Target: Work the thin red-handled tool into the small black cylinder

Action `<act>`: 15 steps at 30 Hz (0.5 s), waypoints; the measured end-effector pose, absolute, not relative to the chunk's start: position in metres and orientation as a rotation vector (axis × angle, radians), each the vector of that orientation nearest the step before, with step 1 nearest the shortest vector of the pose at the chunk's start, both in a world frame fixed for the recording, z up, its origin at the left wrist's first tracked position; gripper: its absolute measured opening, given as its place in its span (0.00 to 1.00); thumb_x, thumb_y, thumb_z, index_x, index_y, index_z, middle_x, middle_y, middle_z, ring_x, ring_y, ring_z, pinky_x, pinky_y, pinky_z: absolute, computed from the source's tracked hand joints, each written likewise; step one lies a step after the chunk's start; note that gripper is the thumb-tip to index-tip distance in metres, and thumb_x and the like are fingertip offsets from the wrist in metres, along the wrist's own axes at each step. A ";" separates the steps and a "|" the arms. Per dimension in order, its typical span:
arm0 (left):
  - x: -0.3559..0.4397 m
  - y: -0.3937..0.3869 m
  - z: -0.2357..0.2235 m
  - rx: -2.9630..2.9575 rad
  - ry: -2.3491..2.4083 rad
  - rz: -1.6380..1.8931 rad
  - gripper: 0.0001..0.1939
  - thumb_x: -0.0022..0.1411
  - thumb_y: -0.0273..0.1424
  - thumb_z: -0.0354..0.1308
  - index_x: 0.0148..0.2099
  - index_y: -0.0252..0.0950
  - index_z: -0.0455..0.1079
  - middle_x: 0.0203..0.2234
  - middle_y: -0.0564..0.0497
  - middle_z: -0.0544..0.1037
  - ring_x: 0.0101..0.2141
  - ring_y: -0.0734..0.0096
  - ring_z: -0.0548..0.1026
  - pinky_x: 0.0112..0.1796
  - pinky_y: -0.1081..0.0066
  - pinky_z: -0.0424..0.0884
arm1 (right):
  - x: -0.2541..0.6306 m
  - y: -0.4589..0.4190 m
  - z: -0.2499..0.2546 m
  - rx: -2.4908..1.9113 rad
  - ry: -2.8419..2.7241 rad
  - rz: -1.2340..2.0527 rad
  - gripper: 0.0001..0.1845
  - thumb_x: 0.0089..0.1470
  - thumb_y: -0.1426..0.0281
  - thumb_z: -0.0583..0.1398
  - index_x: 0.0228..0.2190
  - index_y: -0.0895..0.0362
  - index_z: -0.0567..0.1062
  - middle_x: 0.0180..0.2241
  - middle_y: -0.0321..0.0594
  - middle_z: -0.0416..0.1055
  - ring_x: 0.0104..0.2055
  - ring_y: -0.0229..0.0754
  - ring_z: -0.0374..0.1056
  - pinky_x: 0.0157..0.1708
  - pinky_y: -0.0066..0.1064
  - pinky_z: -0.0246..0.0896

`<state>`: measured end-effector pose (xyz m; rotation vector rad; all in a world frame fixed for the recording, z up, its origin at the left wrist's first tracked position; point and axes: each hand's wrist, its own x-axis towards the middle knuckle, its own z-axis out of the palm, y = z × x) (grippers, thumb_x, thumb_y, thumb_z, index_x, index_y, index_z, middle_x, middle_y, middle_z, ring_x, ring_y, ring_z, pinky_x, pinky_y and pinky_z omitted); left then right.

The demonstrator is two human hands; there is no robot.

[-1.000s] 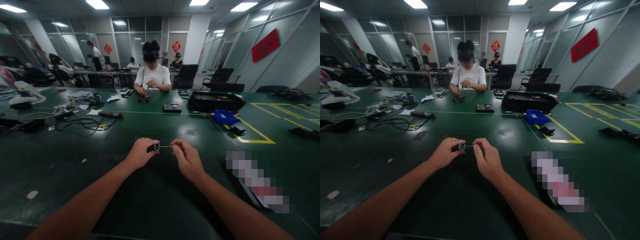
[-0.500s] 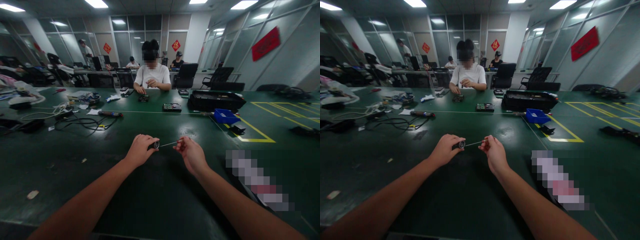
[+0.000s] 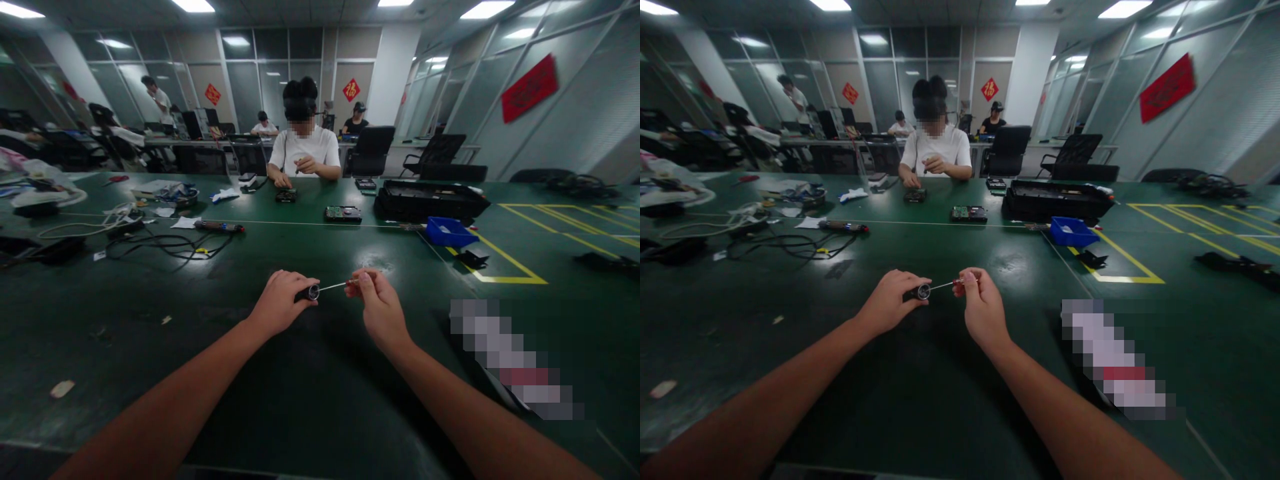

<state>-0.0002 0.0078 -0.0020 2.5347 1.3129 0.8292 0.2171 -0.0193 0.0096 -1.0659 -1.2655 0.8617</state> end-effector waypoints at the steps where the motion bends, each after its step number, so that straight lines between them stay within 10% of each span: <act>1: 0.000 0.008 -0.002 2.524 1.313 0.826 0.20 0.62 0.34 0.65 0.57 0.44 0.72 0.45 0.50 0.79 0.47 0.58 0.73 0.52 0.53 0.64 | 0.217 -0.020 0.010 -1.073 -1.288 0.844 0.14 0.63 0.56 0.56 0.37 0.53 0.73 0.32 0.38 0.74 0.34 0.43 0.72 0.39 0.38 0.67; 15: 0.001 0.009 -0.007 2.611 1.269 0.702 0.20 0.63 0.32 0.64 0.57 0.46 0.71 0.46 0.50 0.77 0.50 0.60 0.74 0.62 0.37 0.48 | 0.217 -0.022 0.014 -1.101 -1.444 0.768 0.13 0.64 0.57 0.55 0.37 0.53 0.71 0.32 0.38 0.73 0.34 0.42 0.71 0.37 0.36 0.66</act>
